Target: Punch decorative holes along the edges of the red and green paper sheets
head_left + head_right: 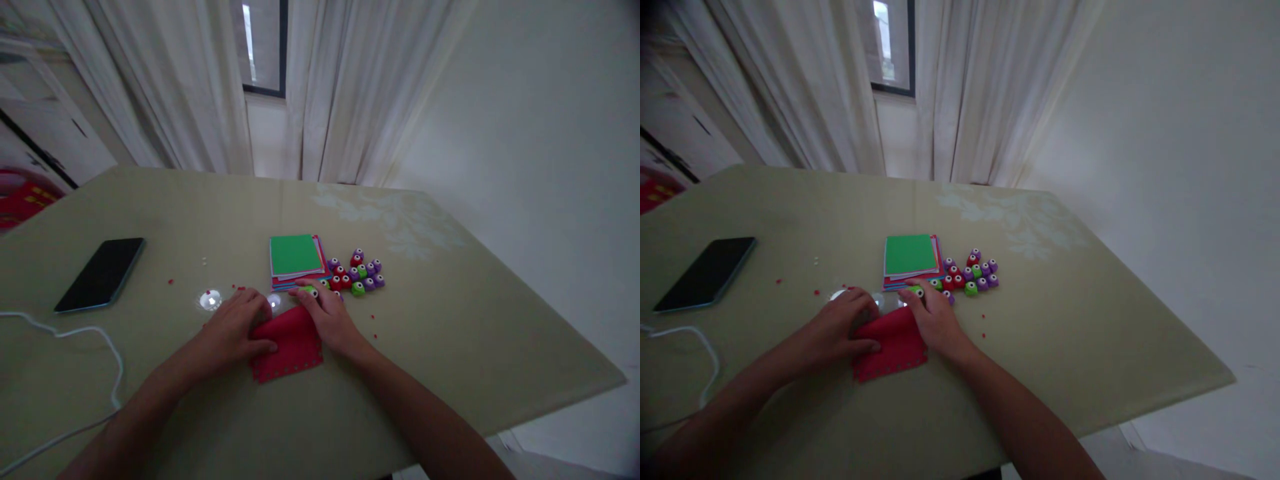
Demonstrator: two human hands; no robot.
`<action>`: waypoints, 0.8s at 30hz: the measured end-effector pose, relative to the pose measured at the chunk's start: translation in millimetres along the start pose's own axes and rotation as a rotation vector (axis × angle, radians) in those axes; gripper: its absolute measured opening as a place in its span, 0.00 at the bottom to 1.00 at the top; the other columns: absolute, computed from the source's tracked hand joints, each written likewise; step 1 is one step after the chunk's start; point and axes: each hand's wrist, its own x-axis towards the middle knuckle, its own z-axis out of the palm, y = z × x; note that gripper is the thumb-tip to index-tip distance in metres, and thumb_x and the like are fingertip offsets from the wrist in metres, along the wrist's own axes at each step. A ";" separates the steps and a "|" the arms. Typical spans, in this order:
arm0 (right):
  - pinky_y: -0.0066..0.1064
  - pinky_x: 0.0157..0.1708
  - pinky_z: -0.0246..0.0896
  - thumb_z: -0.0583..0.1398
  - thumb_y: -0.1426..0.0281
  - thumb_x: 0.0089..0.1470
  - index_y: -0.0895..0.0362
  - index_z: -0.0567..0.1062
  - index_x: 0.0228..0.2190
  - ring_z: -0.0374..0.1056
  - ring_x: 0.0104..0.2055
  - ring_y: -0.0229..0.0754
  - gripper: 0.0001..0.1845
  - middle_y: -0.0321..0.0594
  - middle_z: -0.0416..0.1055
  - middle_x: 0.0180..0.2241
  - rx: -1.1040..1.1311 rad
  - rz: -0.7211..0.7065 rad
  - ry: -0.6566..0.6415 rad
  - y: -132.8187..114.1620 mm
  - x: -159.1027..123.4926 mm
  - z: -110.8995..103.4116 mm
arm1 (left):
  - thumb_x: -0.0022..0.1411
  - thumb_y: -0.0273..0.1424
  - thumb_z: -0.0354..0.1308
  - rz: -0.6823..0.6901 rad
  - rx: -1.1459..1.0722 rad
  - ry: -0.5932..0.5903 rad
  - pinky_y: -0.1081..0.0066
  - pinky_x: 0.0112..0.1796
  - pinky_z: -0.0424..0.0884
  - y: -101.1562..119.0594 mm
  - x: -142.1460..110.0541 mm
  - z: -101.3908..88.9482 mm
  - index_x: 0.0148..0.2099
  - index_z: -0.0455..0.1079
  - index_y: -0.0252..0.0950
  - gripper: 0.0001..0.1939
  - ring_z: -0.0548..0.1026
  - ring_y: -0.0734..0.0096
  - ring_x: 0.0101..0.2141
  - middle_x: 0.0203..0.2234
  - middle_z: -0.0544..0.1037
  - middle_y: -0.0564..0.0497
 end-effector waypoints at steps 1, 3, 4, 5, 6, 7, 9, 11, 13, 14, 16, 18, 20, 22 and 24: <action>0.40 0.58 0.64 0.59 0.58 0.72 0.53 0.76 0.54 0.75 0.54 0.48 0.17 0.44 0.81 0.53 0.019 -0.006 -0.002 0.0 -0.8 -0.2 | 0.56 0.39 0.70 -0.022 -0.059 -0.021 0.59 0.42 0.69 -0.9 -0.6 -1.7 0.42 0.70 0.40 0.16 0.75 0.53 0.42 0.41 0.77 0.47; 0.41 0.58 0.65 0.60 0.59 0.70 0.52 0.73 0.58 0.75 0.55 0.48 0.19 0.44 0.80 0.55 0.101 -0.007 -0.024 0.0 -2.7 -0.8 | 0.59 0.37 0.68 -0.067 -0.225 -0.060 0.63 0.39 0.69 -2.8 -2.7 -6.3 0.46 0.68 0.40 0.17 0.75 0.58 0.38 0.38 0.77 0.51; 0.41 0.55 0.67 0.61 0.59 0.69 0.52 0.72 0.57 0.75 0.53 0.48 0.19 0.44 0.80 0.54 0.159 0.004 -0.040 -0.3 -3.7 -1.5 | 0.60 0.38 0.68 -0.082 -0.328 -0.084 0.64 0.38 0.69 -3.7 -4.0 -9.0 0.49 0.67 0.41 0.18 0.76 0.60 0.37 0.37 0.77 0.52; 0.39 0.49 0.70 0.62 0.58 0.68 0.52 0.72 0.56 0.76 0.49 0.48 0.19 0.43 0.81 0.52 0.219 0.021 -0.057 -0.8 -4.5 -2.7 | 0.61 0.39 0.68 -0.088 -0.438 -0.112 0.66 0.36 0.70 -4.4 -5.1 -12.0 0.52 0.66 0.42 0.21 0.76 0.61 0.36 0.36 0.77 0.54; 0.37 0.43 0.71 0.63 0.57 0.67 0.52 0.72 0.54 0.77 0.44 0.47 0.19 0.43 0.81 0.49 0.269 0.035 -0.068 -1.6 -5.1 -4.4 | 0.62 0.40 0.68 -0.094 -0.546 -0.136 0.67 0.35 0.70 -4.8 -6.1 -14.8 0.55 0.66 0.43 0.23 0.77 0.61 0.36 0.36 0.77 0.54; 0.35 0.38 0.70 0.65 0.56 0.66 0.52 0.74 0.52 0.76 0.40 0.45 0.19 0.42 0.81 0.47 0.298 0.038 -0.077 -2.7 -5.3 -6.8 | 0.62 0.42 0.68 -0.100 -0.638 -0.149 0.68 0.34 0.71 -4.8 -6.6 -17.6 0.56 0.66 0.43 0.24 0.77 0.62 0.36 0.36 0.78 0.54; 0.34 0.35 0.68 0.67 0.56 0.63 0.52 0.78 0.49 0.75 0.37 0.44 0.18 0.41 0.81 0.45 0.290 -0.006 -0.081 -5.9 -4.5 -13.0 | 0.64 0.45 0.68 -0.094 -0.741 -0.137 0.69 0.34 0.72 -2.9 -6.6 -22.2 0.52 0.72 0.42 0.19 0.78 0.62 0.36 0.37 0.80 0.53; 0.36 0.43 0.68 0.69 0.58 0.62 0.52 0.82 0.48 0.75 0.43 0.46 0.16 0.41 0.81 0.46 0.249 -0.110 -0.060 -9.4 -2.0 -20.3 | 0.64 0.47 0.67 -0.090 -0.768 -0.088 0.69 0.35 0.72 1.4 -5.2 -25.4 0.41 0.76 0.39 0.16 0.78 0.63 0.35 0.35 0.80 0.51; 0.38 0.51 0.67 0.70 0.59 0.61 0.50 0.85 0.48 0.74 0.50 0.48 0.15 0.41 0.81 0.48 0.228 -0.191 -0.008 -11.3 1.4 -27.3 | 0.64 0.48 0.67 -0.116 -0.815 -0.018 0.69 0.36 0.73 7.0 -3.0 -27.2 0.37 0.77 0.38 0.18 0.78 0.63 0.35 0.32 0.81 0.50; 0.38 0.51 0.66 0.71 0.58 0.60 0.49 0.85 0.48 0.73 0.50 0.47 0.15 0.41 0.81 0.47 0.227 -0.198 0.026 -11.3 3.1 -30.5 | 0.64 0.49 0.68 -0.142 -0.859 0.026 0.69 0.36 0.74 9.8 -1.9 -27.6 0.38 0.77 0.37 0.18 0.79 0.62 0.35 0.33 0.82 0.50; 0.36 0.45 0.68 0.71 0.56 0.59 0.49 0.86 0.48 0.73 0.44 0.45 0.18 0.41 0.80 0.44 0.254 -0.141 0.075 -9.5 6.0 -36.7 | 0.62 0.50 0.69 -0.204 -0.951 0.110 0.68 0.36 0.76 14.5 0.0 -27.9 0.41 0.77 0.38 0.20 0.81 0.61 0.35 0.35 0.84 0.48; 0.34 0.38 0.67 0.72 0.54 0.58 0.50 0.84 0.50 0.71 0.37 0.41 0.22 0.39 0.79 0.40 0.330 -0.042 0.096 -6.4 8.2 -42.5 | 0.59 0.50 0.71 -0.260 -1.005 0.169 0.67 0.36 0.78 17.4 1.2 -28.0 0.42 0.76 0.38 0.22 0.82 0.60 0.34 0.36 0.86 0.47; 0.32 0.36 0.67 0.74 0.55 0.55 0.52 0.84 0.49 0.71 0.35 0.40 0.23 0.38 0.79 0.38 0.400 0.022 0.093 -3.8 9.7 -47.4 | 0.56 0.51 0.72 -0.318 -1.029 0.200 0.66 0.33 0.78 19.1 1.8 -28.3 0.44 0.75 0.38 0.24 0.83 0.59 0.32 0.35 0.86 0.47; 0.31 0.36 0.68 0.76 0.58 0.51 0.52 0.84 0.45 0.72 0.35 0.40 0.21 0.38 0.80 0.38 0.412 0.036 0.064 -3.1 10.7 -50.2 | 0.54 0.52 0.73 -0.357 -1.034 0.226 0.68 0.29 0.77 20.2 1.8 -28.5 0.45 0.75 0.37 0.27 0.82 0.60 0.30 0.34 0.87 0.47; 0.31 0.38 0.69 0.77 0.61 0.49 0.51 0.85 0.41 0.73 0.38 0.40 0.18 0.38 0.81 0.42 0.400 0.007 0.001 -3.9 11.0 -50.4 | 0.54 0.53 0.73 -0.365 -1.025 0.238 0.70 0.26 0.76 21.2 1.4 -28.3 0.45 0.76 0.37 0.28 0.81 0.62 0.28 0.33 0.87 0.48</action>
